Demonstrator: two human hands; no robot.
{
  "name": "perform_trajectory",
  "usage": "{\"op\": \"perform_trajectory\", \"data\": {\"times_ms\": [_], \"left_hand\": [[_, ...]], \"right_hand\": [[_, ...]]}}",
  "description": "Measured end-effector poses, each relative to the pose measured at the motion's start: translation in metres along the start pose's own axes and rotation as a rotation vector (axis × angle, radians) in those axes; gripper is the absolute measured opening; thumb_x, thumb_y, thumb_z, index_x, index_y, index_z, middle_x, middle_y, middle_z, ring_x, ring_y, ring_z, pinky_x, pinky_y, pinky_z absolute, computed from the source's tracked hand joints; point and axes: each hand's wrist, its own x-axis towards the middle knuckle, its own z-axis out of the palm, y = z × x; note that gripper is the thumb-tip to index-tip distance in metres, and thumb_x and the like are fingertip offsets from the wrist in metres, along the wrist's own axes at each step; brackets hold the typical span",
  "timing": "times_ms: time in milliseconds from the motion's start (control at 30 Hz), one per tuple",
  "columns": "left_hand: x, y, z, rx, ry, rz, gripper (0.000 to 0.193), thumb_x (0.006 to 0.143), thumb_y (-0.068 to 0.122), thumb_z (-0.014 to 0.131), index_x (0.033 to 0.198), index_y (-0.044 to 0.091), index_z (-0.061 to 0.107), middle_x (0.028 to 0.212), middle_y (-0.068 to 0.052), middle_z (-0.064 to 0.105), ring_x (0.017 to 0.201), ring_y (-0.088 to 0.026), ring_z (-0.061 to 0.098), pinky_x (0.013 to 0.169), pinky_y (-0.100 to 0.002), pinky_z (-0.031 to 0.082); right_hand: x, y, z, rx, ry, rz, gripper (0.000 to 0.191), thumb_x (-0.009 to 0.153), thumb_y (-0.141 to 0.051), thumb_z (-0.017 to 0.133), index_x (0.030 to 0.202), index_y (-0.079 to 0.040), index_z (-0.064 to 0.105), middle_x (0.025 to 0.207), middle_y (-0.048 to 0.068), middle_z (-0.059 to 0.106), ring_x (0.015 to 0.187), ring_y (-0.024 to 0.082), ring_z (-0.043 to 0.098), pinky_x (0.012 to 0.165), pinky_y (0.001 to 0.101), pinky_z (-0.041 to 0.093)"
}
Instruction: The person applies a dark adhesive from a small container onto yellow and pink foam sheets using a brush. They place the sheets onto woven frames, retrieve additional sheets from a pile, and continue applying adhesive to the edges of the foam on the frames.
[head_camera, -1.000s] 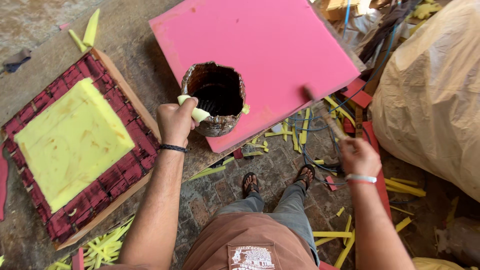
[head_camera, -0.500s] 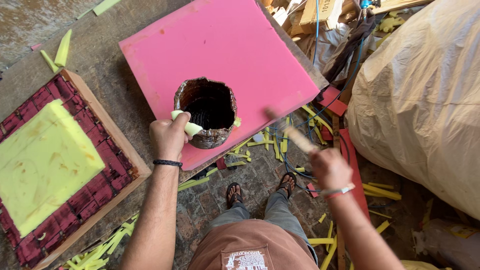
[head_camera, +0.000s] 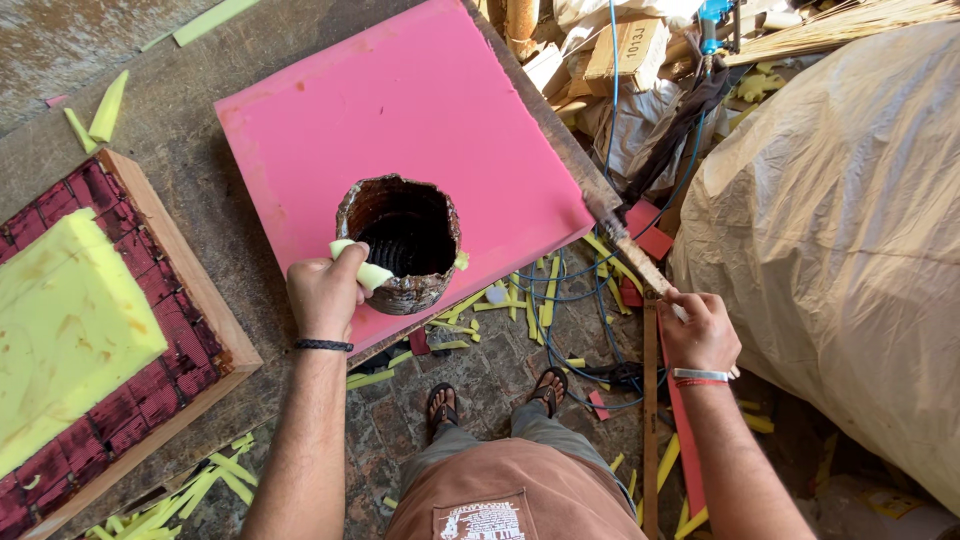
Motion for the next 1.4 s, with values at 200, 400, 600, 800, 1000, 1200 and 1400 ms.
{"op": "perform_trajectory", "data": {"times_ms": [200, 400, 600, 800, 1000, 1200, 1400], "left_hand": [[-0.005, -0.002, 0.014, -0.039, 0.056, 0.024, 0.039, 0.085, 0.014, 0.075, 0.053, 0.002, 0.058, 0.046, -0.008, 0.055, 0.04, -0.016, 0.056, 0.041, -0.032, 0.044], [-0.007, 0.001, 0.029, -0.066, 0.059, 0.044, 0.036, 0.086, 0.013, 0.075, 0.055, 0.003, 0.061, 0.047, -0.007, 0.056, 0.04, -0.016, 0.056, 0.041, -0.031, 0.044], [-0.008, 0.007, 0.023, -0.089, 0.099, 0.004, 0.029, 0.085, 0.013, 0.075, 0.061, 0.003, 0.065, 0.048, -0.007, 0.056, 0.041, -0.015, 0.056, 0.041, -0.032, 0.044], [-0.009, 0.007, 0.007, -0.018, 0.155, 0.014, 0.034, 0.086, 0.015, 0.076, 0.058, 0.002, 0.062, 0.047, -0.007, 0.055, 0.042, -0.016, 0.057, 0.043, -0.032, 0.047], [-0.004, 0.001, -0.014, 0.028, 0.198, 0.018, 0.039, 0.087, 0.016, 0.076, 0.055, 0.001, 0.061, 0.048, -0.009, 0.056, 0.041, -0.016, 0.057, 0.043, -0.032, 0.046], [0.01, -0.015, -0.046, -0.168, 0.217, 0.059, 0.035, 0.086, 0.013, 0.075, 0.056, 0.002, 0.061, 0.048, -0.007, 0.057, 0.039, -0.016, 0.055, 0.04, -0.03, 0.041], [0.028, -0.027, -0.093, -0.133, 0.235, 0.098, 0.035, 0.085, 0.013, 0.075, 0.055, 0.0, 0.064, 0.046, -0.007, 0.057, 0.037, -0.015, 0.056, 0.037, -0.03, 0.043]], "right_hand": [[-0.005, -0.017, -0.005, -0.037, -0.083, -0.071, 0.013, 0.095, -0.035, 0.078, 0.094, -0.023, 0.078, 0.1, 0.0, 0.071, 0.082, 0.026, 0.072, 0.066, 0.0415, 0.057], [0.025, -0.018, -0.017, 0.178, -0.341, 0.044, 0.016, 0.087, -0.032, 0.078, 0.099, -0.025, 0.084, 0.086, 0.005, 0.077, 0.071, 0.025, 0.072, 0.064, 0.0382, 0.057], [0.062, 0.015, -0.01, 0.315, -0.345, 0.203, 0.028, 0.096, -0.038, 0.071, 0.111, -0.015, 0.08, 0.078, 0.011, 0.077, 0.067, 0.016, 0.071, 0.065, 0.0332, 0.056], [0.048, 0.024, 0.005, 0.379, -0.344, 0.249, 0.026, 0.097, -0.032, 0.071, 0.117, -0.016, 0.078, 0.082, 0.004, 0.076, 0.07, 0.011, 0.07, 0.065, 0.0304, 0.056], [0.041, 0.024, 0.016, 0.395, -0.291, 0.327, 0.023, 0.105, -0.028, 0.07, 0.117, -0.011, 0.079, 0.076, 0.009, 0.073, 0.068, 0.01, 0.064, 0.066, 0.0303, 0.053], [-0.034, -0.055, 0.039, 0.478, -0.562, 0.161, 0.025, 0.1, -0.027, 0.068, 0.117, -0.011, 0.077, 0.071, 0.01, 0.073, 0.064, 0.013, 0.066, 0.063, 0.0316, 0.054], [-0.108, -0.191, 0.077, 0.393, -0.811, -0.296, 0.028, 0.097, -0.034, 0.067, 0.11, -0.012, 0.078, 0.083, 0.019, 0.075, 0.075, 0.036, 0.073, 0.065, 0.044, 0.058]]}}
